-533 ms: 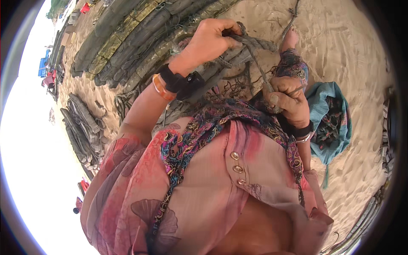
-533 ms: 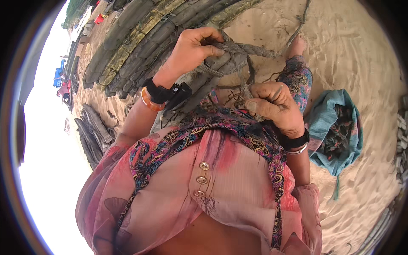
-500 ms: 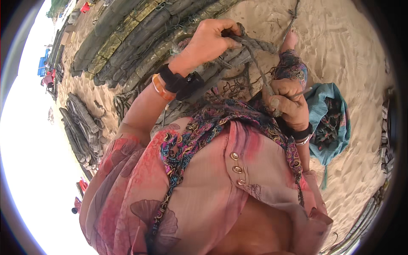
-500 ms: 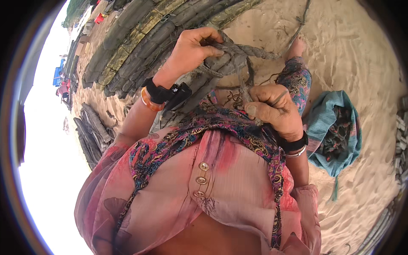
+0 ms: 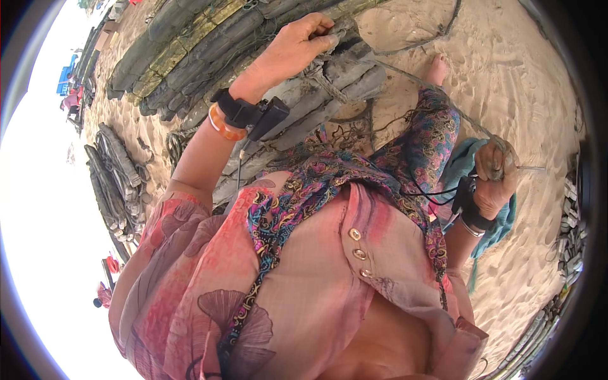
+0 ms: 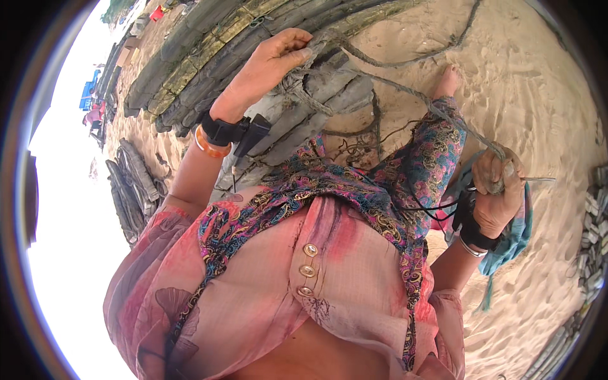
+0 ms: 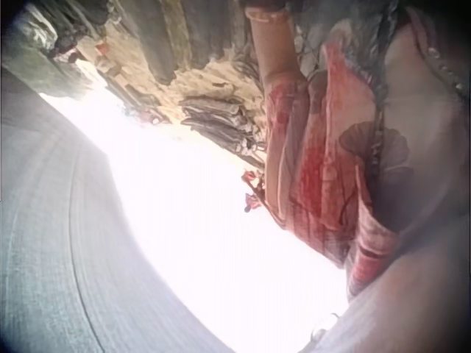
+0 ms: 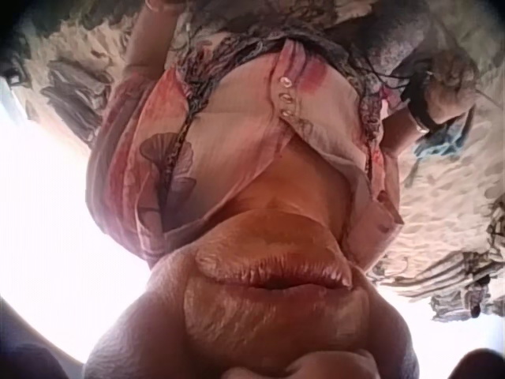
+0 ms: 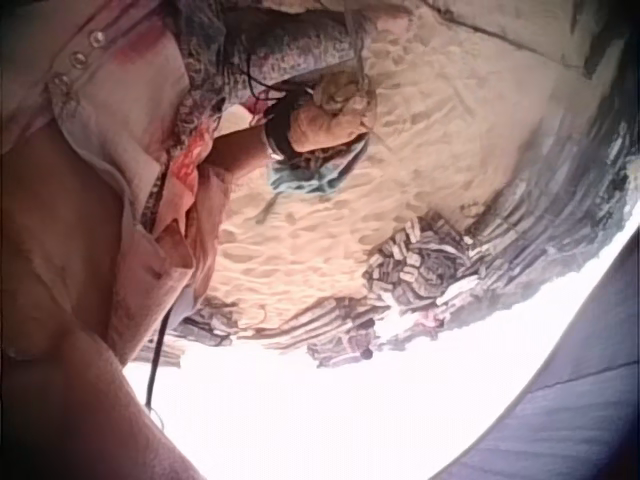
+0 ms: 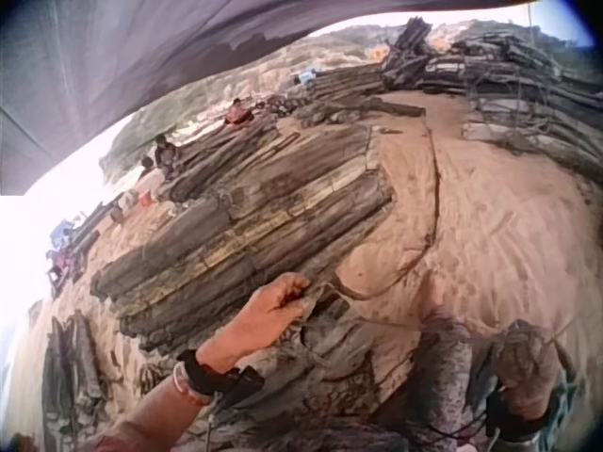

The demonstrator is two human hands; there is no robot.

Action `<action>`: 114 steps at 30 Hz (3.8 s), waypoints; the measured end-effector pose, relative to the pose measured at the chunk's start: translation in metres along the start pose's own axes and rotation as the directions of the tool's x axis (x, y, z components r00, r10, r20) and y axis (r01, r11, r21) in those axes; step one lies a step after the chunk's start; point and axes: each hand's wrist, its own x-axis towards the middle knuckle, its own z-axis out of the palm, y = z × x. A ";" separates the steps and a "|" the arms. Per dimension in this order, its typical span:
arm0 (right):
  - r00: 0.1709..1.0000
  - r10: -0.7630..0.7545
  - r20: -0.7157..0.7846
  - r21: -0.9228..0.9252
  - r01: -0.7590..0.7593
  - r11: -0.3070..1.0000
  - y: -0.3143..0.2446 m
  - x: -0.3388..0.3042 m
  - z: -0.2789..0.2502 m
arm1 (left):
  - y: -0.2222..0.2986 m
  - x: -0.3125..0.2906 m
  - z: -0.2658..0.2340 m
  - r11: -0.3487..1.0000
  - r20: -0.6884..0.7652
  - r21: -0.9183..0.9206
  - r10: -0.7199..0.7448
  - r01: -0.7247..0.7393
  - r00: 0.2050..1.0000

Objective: The recorder is tying ropes around bundles of seaweed fixed to wooden blocks.

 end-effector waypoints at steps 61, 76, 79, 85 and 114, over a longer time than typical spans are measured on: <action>0.953 -0.176 0.247 -0.834 0.301 0.463 0.124 0.041 0.156 | -0.005 -0.040 0.012 0.933 -0.072 0.152 0.339 -0.326 0.938; 0.981 0.151 0.122 -0.810 0.011 0.586 0.113 0.044 0.148 | 0.003 -0.018 -0.013 0.901 0.194 0.246 0.316 -0.358 0.929; 0.916 0.311 0.254 -0.709 -0.043 0.704 0.105 0.045 0.144 | 0.001 -0.013 -0.011 0.838 0.241 0.308 0.390 -0.451 0.889; 0.950 0.184 0.253 -0.850 0.127 0.511 0.088 0.056 0.141 | -0.005 -0.017 0.001 0.789 0.206 0.378 0.438 -0.484 0.875; 0.965 -0.042 0.260 -0.851 0.250 0.462 0.099 0.055 0.123 | 0.002 -0.009 0.000 0.675 0.322 0.386 0.540 -0.629 0.778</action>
